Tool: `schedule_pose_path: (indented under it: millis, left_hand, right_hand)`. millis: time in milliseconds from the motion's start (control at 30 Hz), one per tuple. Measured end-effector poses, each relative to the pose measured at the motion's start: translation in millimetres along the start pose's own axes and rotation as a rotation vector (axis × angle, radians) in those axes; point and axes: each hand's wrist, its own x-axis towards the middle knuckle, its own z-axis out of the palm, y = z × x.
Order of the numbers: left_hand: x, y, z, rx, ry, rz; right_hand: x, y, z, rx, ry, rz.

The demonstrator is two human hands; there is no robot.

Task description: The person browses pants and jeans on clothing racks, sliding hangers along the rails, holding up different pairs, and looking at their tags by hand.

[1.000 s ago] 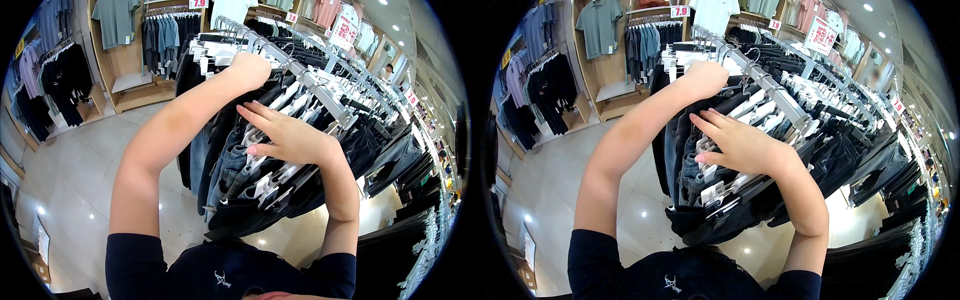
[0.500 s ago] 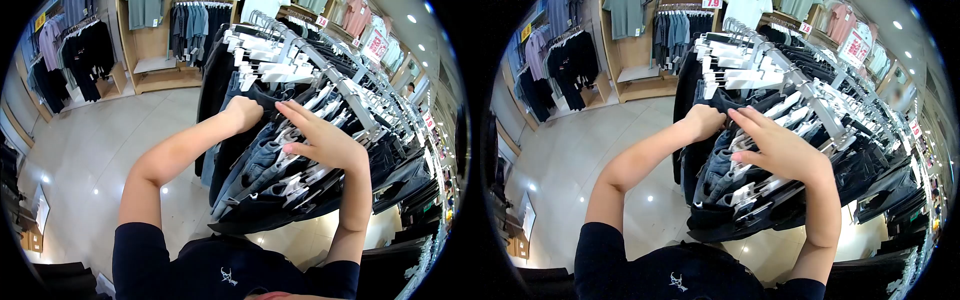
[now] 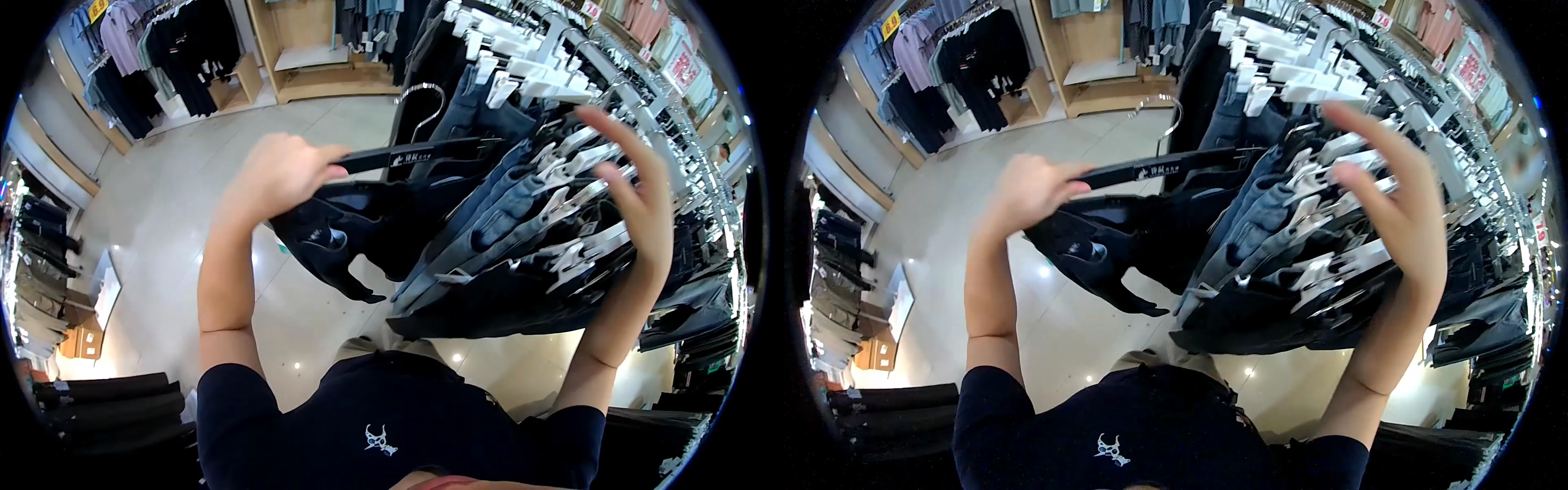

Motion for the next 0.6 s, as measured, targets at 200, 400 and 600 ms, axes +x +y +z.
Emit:
schedule_pose_path:
  millis: [200,400,600]
  left_hand:
    - [-50,0,-92,-0.018,-0.036,0.020]
    - [-119,48,-205,-0.134,-0.191,-0.058]
    - [-169,85,-246,-0.022,0.024,0.348]
  right_hand:
    - [-93,-72,71,0.547,0.376,-0.345]
    - [-99,-88,123,0.569,0.391,0.001]
    - [-166,-96,127,1.480,0.076,-0.085]
